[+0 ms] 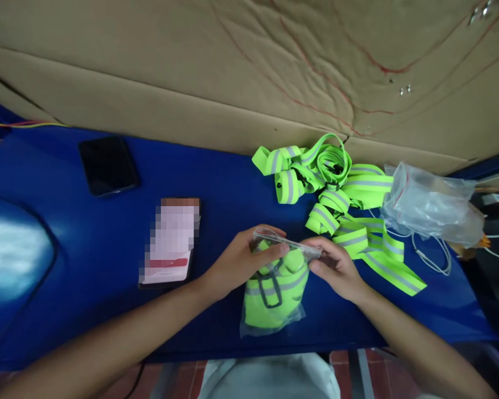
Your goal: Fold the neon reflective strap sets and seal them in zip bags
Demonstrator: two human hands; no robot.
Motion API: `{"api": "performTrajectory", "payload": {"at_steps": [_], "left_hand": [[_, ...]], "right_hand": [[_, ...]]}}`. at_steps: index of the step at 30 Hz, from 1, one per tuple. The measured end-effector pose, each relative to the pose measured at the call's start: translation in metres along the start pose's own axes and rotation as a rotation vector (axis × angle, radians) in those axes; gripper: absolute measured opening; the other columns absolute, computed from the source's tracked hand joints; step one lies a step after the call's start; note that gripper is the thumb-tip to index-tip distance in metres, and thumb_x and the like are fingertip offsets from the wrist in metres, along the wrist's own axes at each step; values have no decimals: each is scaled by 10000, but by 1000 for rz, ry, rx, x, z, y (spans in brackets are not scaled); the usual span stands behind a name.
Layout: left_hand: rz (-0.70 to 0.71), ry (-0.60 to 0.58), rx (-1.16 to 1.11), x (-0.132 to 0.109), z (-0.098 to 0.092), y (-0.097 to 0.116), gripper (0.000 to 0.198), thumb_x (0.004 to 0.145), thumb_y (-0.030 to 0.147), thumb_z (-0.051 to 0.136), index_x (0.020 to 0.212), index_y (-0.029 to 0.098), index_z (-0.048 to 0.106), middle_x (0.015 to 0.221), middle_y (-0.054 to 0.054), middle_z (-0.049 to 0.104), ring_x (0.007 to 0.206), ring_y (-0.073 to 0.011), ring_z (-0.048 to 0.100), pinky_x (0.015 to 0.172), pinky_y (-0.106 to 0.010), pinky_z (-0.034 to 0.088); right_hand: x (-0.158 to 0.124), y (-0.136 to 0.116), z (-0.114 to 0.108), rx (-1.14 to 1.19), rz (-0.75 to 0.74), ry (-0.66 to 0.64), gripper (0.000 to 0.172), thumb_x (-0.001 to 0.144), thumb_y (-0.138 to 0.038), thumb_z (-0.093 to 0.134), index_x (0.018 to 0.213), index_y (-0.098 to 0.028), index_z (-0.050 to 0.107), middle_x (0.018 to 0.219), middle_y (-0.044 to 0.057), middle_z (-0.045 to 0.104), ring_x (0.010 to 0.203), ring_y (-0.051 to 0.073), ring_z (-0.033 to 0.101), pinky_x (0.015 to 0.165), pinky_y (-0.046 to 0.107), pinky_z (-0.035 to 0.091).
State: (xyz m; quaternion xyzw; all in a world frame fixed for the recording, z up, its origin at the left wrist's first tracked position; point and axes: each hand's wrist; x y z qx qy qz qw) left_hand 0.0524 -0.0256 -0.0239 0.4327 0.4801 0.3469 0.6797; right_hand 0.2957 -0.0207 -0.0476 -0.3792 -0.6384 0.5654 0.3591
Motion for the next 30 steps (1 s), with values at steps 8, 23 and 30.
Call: {"api": "performTrajectory", "payload": {"at_steps": [8, 23, 30], "left_hand": [[-130, -148, -60, 0, -1, -1, 455, 858, 427, 819, 1262, 254, 700, 1048, -12, 770, 939, -154, 676, 854, -270, 492], [-271, -499, -57, -13, 4, 1, 1030, 728, 234, 903, 1583, 354, 341, 1190, -56, 736, 1106, -238, 736, 949, -358, 582], [-305, -520, -53, -14, 2, 2, 1038, 732, 210, 902, 1592, 366, 342, 1256, -75, 747, 1142, -247, 748, 991, -369, 582]], "right_hand": [[-1, -23, -20, -94, -32, -216, 282, 976, -277, 705, 1254, -230, 713, 1015, 41, 737, 844, 121, 649, 760, 228, 544], [-3, -31, -18, -217, -67, -559, 240, 1079, -292, 516, 1053, -165, 718, 826, 22, 677, 714, 89, 609, 676, 212, 460], [0, -36, -21, -157, 67, -534, 108, 950, -218, 715, 1029, -177, 654, 905, 8, 719, 772, 83, 660, 708, 202, 525]]}}
Point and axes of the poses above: each hand's wrist, its own x-axis towards the middle knuckle, its own z-axis out of the palm, y = z × x
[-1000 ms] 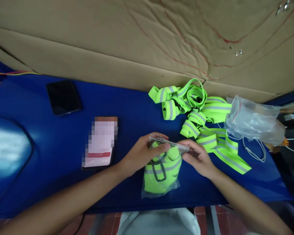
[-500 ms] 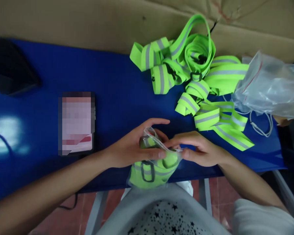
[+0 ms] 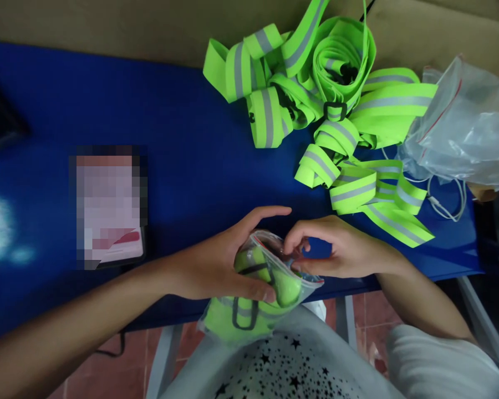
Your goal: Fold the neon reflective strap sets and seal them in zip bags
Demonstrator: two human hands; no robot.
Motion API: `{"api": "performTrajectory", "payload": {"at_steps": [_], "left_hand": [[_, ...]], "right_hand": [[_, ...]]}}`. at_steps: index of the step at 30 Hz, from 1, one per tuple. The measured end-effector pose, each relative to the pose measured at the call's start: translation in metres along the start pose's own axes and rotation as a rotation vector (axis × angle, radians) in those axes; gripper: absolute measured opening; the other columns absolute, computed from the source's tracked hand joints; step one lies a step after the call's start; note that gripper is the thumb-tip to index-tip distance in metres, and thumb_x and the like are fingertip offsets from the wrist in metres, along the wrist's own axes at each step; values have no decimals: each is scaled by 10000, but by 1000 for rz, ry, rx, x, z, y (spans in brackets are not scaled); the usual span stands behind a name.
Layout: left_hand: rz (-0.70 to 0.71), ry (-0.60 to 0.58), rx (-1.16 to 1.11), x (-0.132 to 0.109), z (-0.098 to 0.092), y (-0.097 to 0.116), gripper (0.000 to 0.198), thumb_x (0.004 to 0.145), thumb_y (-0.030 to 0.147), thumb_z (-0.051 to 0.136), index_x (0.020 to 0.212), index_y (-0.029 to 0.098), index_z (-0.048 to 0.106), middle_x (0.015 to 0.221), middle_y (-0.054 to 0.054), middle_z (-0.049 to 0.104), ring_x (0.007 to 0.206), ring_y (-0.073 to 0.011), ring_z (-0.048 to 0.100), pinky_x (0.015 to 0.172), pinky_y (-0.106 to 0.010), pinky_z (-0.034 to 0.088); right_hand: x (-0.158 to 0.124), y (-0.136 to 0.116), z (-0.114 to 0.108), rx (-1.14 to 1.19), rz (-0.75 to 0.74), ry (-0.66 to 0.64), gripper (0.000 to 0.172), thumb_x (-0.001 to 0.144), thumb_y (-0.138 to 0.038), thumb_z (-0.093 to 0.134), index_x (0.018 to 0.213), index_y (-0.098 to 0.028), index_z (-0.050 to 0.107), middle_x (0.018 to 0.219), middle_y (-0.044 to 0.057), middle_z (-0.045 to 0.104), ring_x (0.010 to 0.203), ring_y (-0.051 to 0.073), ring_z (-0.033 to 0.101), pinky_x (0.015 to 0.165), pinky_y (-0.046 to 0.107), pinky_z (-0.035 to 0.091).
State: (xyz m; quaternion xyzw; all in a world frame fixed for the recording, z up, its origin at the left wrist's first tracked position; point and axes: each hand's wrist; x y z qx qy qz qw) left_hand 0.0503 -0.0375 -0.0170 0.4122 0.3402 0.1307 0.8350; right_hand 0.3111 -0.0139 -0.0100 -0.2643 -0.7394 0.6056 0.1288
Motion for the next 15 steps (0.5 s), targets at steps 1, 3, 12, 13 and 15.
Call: {"api": "performTrajectory", "payload": {"at_steps": [1, 3, 12, 13, 15], "left_hand": [[-5, 6, -6, 0, 0, 0, 1046, 726, 210, 906, 1594, 368, 345, 1255, -75, 751, 1142, -249, 749, 979, -365, 587], [-15, 29, -34, 1, -1, 0, 1011, 721, 216, 906, 1579, 359, 392, 1234, -79, 765, 1127, -261, 757, 931, -363, 606], [90, 250, 102, 9, -7, 0, 356, 929, 467, 719, 1204, 251, 783, 1239, -80, 781, 1190, -276, 713, 1034, -377, 562], [94, 269, 115, 10, -7, 0, 339, 935, 467, 715, 1191, 258, 788, 1231, -69, 785, 1182, -262, 714, 1045, -362, 551], [105, 288, 100, 9, -8, -2, 295, 945, 455, 710, 1164, 278, 797, 1201, -45, 796, 1141, -232, 725, 1027, -325, 545]], "right_hand": [[-1, -1, 0, 61, 35, -17, 152, 953, -214, 706, 1079, -181, 627, 949, 13, 719, 809, 91, 679, 729, 210, 549], [-2, -2, -1, 177, 102, 7, 151, 969, -192, 673, 1089, -187, 582, 958, 7, 691, 811, 88, 687, 710, 206, 567], [0, 2, -5, 371, 207, 333, 211, 1000, -269, 664, 1184, -183, 606, 929, 5, 710, 681, 64, 640, 612, 175, 529], [0, 2, -7, 327, 188, 305, 212, 1012, -289, 649, 1192, -178, 630, 946, 15, 712, 712, 70, 648, 630, 178, 531], [-1, 0, -10, 186, 113, 210, 227, 1015, -318, 648, 1182, -167, 675, 988, 37, 721, 790, 87, 664, 692, 198, 539]]}}
Point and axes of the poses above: each hand's wrist, its own x-axis towards the middle knuckle, its own z-axis out of the palm, y = z × x
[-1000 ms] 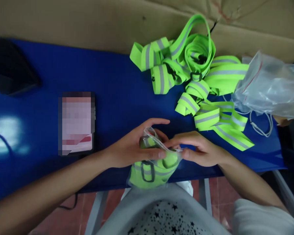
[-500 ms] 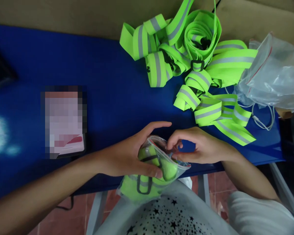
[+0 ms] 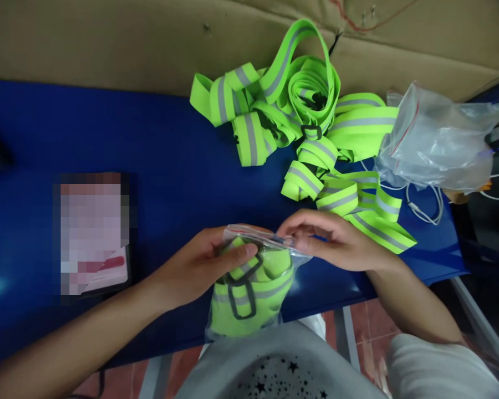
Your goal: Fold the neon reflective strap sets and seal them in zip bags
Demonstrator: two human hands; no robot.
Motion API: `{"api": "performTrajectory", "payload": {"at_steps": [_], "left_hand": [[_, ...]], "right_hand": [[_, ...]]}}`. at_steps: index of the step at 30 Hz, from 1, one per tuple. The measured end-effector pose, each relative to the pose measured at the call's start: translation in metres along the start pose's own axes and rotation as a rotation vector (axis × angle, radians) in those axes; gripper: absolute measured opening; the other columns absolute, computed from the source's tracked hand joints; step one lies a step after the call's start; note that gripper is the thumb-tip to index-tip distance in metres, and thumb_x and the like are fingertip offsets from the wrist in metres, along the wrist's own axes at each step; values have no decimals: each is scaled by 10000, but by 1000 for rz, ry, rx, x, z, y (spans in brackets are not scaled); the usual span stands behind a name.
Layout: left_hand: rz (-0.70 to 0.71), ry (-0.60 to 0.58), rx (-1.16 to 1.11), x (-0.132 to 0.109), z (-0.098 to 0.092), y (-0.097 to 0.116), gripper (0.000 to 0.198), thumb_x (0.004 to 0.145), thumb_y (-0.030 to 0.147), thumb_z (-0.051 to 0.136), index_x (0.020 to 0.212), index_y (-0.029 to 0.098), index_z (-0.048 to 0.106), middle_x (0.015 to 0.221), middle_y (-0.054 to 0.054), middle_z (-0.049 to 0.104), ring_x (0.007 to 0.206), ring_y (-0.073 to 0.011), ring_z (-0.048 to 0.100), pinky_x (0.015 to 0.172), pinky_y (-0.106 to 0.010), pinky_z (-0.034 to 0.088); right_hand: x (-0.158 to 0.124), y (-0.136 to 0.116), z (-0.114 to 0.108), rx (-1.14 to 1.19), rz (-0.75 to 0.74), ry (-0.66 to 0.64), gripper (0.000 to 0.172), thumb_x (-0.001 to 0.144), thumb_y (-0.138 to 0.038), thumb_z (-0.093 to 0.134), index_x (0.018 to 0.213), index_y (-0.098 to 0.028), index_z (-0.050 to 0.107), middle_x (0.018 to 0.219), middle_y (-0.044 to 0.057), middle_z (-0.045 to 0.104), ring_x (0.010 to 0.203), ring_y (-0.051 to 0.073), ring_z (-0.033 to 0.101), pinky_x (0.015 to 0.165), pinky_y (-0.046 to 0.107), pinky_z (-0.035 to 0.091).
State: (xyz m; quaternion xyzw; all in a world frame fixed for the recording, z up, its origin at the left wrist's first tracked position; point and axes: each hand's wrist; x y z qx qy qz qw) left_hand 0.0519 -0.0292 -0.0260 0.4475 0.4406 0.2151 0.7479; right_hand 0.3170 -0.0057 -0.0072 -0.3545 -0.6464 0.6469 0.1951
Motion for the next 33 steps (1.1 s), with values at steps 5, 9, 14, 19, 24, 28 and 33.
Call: {"api": "performTrajectory", "payload": {"at_steps": [5, 9, 14, 19, 24, 28, 33], "left_hand": [[-16, -6, -95, 0, -2, -2, 282, 932, 437, 737, 1176, 306, 792, 1171, -20, 807, 1086, -206, 734, 910, -268, 551], [11, 7, -45, 2, -4, 0, 300, 949, 467, 708, 1166, 282, 801, 1172, -37, 805, 1108, -213, 726, 976, -291, 539], [-2, 135, -77, 2, -3, -2, 310, 950, 495, 701, 1127, 258, 794, 1147, -34, 807, 1104, -206, 722, 984, -289, 535], [35, 170, -50, 2, 2, -2, 301, 954, 504, 685, 1093, 263, 798, 1087, -29, 816, 1031, -216, 733, 943, -311, 550], [50, 177, -11, 2, 2, 0, 307, 959, 513, 674, 1080, 258, 796, 1028, -28, 814, 1013, -212, 732, 938, -302, 545], [73, 158, -18, 2, 0, 0, 294, 970, 508, 665, 1080, 269, 796, 1028, -13, 809, 1018, -189, 729, 936, -270, 538], [9, 133, -25, 1, 1, 1, 323, 958, 527, 675, 1084, 256, 795, 1049, -26, 811, 985, -192, 735, 870, -261, 555]], "right_hand": [[-3, -3, -8, -338, -139, -74, 200, 950, -355, 743, 961, -156, 727, 836, 17, 715, 711, 95, 630, 647, 213, 487], [-4, -1, -10, -305, -133, -30, 166, 937, -326, 759, 918, -164, 732, 805, 8, 746, 696, 96, 672, 643, 202, 518], [-6, 2, -7, -258, -95, 47, 285, 956, -308, 737, 1213, -187, 707, 999, 39, 776, 840, 124, 723, 744, 232, 573], [-2, 1, -6, -300, -184, -32, 168, 1014, -256, 650, 1132, -170, 733, 969, 58, 743, 812, 118, 687, 725, 239, 550], [-2, 0, -3, -332, -157, -138, 274, 1060, -226, 554, 1295, -190, 690, 1098, 87, 709, 935, 137, 683, 823, 253, 548], [-3, 1, -1, -357, -138, -65, 415, 1047, -243, 582, 1461, -215, 574, 1198, 83, 730, 1003, 152, 698, 853, 251, 549], [-2, 0, -2, -446, -170, -208, 276, 1081, -253, 515, 1285, -178, 685, 1005, 66, 728, 899, 149, 661, 821, 288, 487]]}}
Point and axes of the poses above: each hand's wrist, its own x-axis towards the middle knuckle, its own z-axis out of the palm, y = z × x
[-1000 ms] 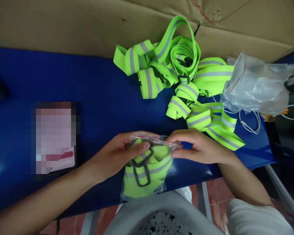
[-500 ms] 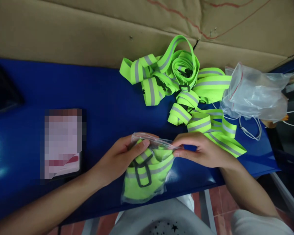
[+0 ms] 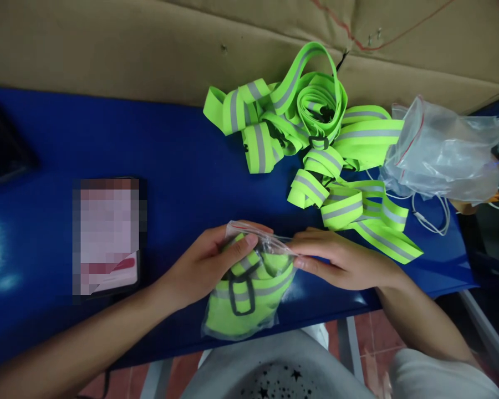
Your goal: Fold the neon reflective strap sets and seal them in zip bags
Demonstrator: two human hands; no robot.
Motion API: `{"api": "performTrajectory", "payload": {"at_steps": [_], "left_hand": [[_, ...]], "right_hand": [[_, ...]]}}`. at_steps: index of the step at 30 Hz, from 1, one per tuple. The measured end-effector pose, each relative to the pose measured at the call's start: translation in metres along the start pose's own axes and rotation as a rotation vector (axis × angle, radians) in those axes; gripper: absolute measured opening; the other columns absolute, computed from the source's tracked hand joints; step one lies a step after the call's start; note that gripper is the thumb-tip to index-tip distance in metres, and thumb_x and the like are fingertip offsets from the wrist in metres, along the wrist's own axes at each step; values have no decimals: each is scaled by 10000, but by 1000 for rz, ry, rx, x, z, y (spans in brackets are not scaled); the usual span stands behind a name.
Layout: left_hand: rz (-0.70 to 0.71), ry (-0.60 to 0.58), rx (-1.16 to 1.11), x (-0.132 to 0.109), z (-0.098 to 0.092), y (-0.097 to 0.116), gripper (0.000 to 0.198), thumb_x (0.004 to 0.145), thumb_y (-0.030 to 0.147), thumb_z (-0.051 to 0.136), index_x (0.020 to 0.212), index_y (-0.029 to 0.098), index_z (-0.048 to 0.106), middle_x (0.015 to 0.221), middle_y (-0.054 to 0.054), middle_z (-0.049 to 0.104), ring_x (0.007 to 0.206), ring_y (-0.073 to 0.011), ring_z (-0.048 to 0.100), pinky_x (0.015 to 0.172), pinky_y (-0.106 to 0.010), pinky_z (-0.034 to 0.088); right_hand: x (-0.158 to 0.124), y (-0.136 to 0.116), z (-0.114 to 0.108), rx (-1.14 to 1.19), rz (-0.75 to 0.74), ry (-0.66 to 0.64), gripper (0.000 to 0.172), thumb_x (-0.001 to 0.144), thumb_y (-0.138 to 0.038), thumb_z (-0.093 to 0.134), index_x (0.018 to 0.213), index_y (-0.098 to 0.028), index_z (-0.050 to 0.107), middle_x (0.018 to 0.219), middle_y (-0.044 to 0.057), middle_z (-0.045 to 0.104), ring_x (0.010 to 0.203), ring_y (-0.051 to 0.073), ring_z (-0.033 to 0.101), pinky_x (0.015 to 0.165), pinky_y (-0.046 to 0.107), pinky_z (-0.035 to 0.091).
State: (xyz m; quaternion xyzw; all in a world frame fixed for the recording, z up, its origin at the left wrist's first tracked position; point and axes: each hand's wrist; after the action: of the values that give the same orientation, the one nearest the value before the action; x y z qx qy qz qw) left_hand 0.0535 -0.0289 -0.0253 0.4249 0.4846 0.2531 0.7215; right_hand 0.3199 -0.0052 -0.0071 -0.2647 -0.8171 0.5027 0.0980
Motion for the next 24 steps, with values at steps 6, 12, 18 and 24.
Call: {"api": "performTrajectory", "payload": {"at_steps": [6, 12, 18, 24], "left_hand": [[-9, 3, 3, 0, 0, 1, 323, 945, 533, 690, 1072, 256, 798, 1070, -21, 807, 946, -183, 734, 821, -243, 558], [-16, 33, 78, 0, -2, 2, 390, 908, 550, 729, 1141, 240, 765, 1069, -20, 800, 969, -189, 721, 827, -249, 554], [30, -31, 128, -1, -2, 9, 186, 896, 369, 764, 1028, 240, 786, 1050, 11, 800, 998, -172, 723, 899, -255, 543], [96, -11, 114, -1, -1, 8, 142, 932, 336, 715, 986, 236, 800, 1067, 0, 793, 1018, -167, 719, 928, -266, 538]], "right_hand": [[-3, 2, -1, 78, 31, 29, 280, 1044, -284, 609, 1302, -198, 677, 1099, 47, 773, 927, 135, 698, 845, 283, 506], [-1, 1, -2, 225, 144, 268, 244, 951, -337, 741, 1131, -173, 749, 971, 35, 792, 829, 128, 733, 752, 228, 590], [-5, 0, -1, 147, 145, 267, 219, 948, -256, 742, 1155, -192, 774, 1001, 33, 817, 850, 120, 763, 777, 181, 596], [-6, -1, -2, 156, 220, 280, 176, 943, -259, 750, 1115, -239, 782, 998, 4, 815, 858, 103, 762, 761, 148, 575]]}}
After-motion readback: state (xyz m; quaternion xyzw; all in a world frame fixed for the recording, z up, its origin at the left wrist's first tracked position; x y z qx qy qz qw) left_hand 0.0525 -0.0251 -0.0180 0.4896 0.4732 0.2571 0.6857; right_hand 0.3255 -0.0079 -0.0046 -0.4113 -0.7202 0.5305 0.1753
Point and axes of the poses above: each hand's wrist, its own x-axis towards the middle knuckle, its own z-axis out of the palm, y = z × x
